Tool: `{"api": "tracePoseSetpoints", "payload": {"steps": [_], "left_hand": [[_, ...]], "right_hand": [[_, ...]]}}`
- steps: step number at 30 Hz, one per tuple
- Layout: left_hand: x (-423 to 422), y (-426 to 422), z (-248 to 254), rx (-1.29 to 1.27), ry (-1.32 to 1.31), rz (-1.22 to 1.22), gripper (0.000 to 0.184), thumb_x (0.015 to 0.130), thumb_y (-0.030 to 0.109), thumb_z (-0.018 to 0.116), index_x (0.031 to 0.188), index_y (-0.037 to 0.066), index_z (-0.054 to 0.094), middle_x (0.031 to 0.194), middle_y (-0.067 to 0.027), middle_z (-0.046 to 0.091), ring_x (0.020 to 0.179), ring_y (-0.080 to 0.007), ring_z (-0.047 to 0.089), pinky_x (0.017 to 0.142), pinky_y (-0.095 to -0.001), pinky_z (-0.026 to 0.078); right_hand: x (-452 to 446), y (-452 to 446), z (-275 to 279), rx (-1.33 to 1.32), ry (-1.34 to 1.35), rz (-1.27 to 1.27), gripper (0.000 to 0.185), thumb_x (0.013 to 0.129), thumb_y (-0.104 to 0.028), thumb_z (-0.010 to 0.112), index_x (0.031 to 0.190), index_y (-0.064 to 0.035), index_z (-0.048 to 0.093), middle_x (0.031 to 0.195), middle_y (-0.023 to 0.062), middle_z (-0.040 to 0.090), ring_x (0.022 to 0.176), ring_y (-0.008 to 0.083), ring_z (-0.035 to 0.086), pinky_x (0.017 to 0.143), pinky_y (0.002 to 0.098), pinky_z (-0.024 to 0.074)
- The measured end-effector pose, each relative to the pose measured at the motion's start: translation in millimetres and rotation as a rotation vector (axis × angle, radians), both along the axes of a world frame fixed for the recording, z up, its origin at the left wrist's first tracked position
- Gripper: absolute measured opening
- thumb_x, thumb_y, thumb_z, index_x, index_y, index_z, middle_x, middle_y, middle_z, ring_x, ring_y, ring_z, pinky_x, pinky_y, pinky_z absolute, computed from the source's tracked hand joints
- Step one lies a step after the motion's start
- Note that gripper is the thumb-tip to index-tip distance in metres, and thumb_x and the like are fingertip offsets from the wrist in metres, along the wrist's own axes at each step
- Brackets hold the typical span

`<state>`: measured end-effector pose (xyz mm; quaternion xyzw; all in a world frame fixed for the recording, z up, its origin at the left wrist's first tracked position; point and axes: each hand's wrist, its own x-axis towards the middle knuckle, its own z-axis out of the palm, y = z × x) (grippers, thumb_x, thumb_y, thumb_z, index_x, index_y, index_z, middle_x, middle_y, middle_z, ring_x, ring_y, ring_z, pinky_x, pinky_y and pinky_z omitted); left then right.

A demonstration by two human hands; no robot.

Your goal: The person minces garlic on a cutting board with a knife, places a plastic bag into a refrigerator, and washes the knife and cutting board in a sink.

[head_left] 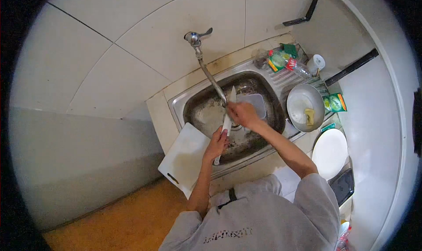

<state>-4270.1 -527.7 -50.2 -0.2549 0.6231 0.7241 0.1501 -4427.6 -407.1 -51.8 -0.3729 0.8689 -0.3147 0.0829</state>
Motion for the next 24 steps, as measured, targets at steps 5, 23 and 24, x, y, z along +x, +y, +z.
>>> {"api": "tracePoseSetpoints", "payload": {"steps": [5, 23, 24], "left_hand": [[3, 4, 7, -0.094, -0.039, -0.053, 0.026, 0.101, 0.033, 0.043, 0.11, 0.008, 0.046, 0.063, 0.0038, 0.039, 0.047, -0.0064, 0.035, 0.04, -0.0256, 0.031], [11, 8, 11, -0.111, 0.06, -0.112, 0.024, 0.102, 0.029, 0.042, 0.092, 0.007, 0.045, 0.058, 0.003, 0.04, 0.043, -0.0067, 0.035, 0.038, -0.0261, 0.031], [12, 9, 10, -0.098, 0.053, -0.098, 0.024, 0.102, 0.029, 0.042, 0.092, 0.007, 0.045, 0.059, 0.0028, 0.04, 0.043, -0.0067, 0.035, 0.038, -0.0263, 0.031]], "right_hand": [[-23, 8, -16, -0.058, 0.047, -0.105, 0.014, 0.086, -0.023, 0.058, 0.09, -0.0098, 0.06, 0.069, 0.0166, 0.063, 0.065, 0.0392, 0.062, 0.057, 0.0501, 0.048], [-23, 17, 16, -0.187, -0.011, -0.162, 0.013, 0.084, -0.019, 0.059, 0.091, -0.0086, 0.061, 0.075, 0.019, 0.064, 0.071, 0.0398, 0.063, 0.061, 0.0498, 0.0493], [-23, 16, 4, -0.134, -0.013, -0.147, 0.013, 0.084, -0.02, 0.059, 0.091, -0.0089, 0.06, 0.074, 0.0182, 0.064, 0.071, 0.0398, 0.064, 0.061, 0.0497, 0.0494]]}}
